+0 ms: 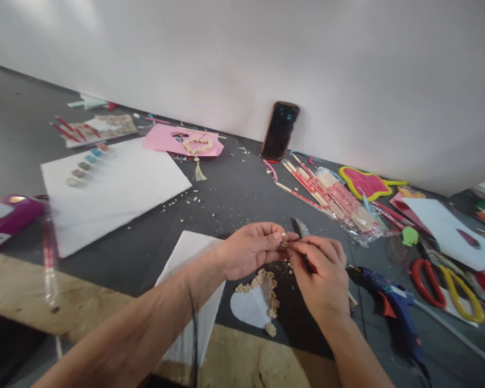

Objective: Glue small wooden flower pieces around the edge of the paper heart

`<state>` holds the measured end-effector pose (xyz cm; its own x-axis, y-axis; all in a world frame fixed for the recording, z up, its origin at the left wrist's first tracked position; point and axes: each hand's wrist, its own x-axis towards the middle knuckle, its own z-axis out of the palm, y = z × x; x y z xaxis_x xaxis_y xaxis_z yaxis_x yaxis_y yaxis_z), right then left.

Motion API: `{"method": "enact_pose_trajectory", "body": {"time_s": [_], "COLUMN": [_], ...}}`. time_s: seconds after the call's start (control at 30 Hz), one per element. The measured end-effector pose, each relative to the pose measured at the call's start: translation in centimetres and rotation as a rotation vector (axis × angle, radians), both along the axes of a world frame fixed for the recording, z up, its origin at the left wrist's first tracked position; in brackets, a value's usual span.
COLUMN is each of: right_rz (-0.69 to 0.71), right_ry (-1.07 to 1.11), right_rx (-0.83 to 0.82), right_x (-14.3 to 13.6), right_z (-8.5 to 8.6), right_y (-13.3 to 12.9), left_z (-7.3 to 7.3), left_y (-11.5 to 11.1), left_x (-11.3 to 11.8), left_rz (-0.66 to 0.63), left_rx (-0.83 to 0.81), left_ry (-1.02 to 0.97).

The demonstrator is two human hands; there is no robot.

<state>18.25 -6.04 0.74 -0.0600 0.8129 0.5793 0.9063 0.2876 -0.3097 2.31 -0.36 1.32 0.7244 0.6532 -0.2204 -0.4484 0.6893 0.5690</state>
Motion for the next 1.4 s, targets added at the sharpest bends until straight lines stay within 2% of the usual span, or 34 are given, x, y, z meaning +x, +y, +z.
{"method": "enact_pose_trajectory", "body": {"time_s": [0.43,0.67,0.8,0.93,1.07,1.23,1.4], "right_rz": [0.067,0.1,0.091,0.006,-0.032,-0.029,0.01], "right_ry": [0.108,0.062,0.128,0.302,0.494,0.81,1.28], "right_rx": [-0.069,-0.081,-0.06,-0.071,-0.133,-0.299,-0.516], "right_x": [0.4,0.5,0.6,0.4,0.1,0.0,-0.1], "right_z": [-0.2,-0.3,0.0,0.6,1.1,0.9,-0.1], "right_y": [-0.3,-0.1,-0.4,-0.8,-1.1,-1.0,-0.8], "left_z": [-0.1,-0.2,0.0,-0.3,-0.9,-0.6,-0.2], "left_y": [0.0,0.1,0.0,-0.2,-0.2,-0.3,-0.2], "left_x": [0.0,0.1,0.2,0.4,0.5,0.4,0.1], "left_rz": [0.025,0.016,0.031,0.091,0.119,0.151,0.188], "left_rx": [-0.013,0.007,0.012,0.102,0.341,0.531,0.657], "left_ry": [-0.014,-0.008,0.003,0.108,0.266,0.409,0.425]}}
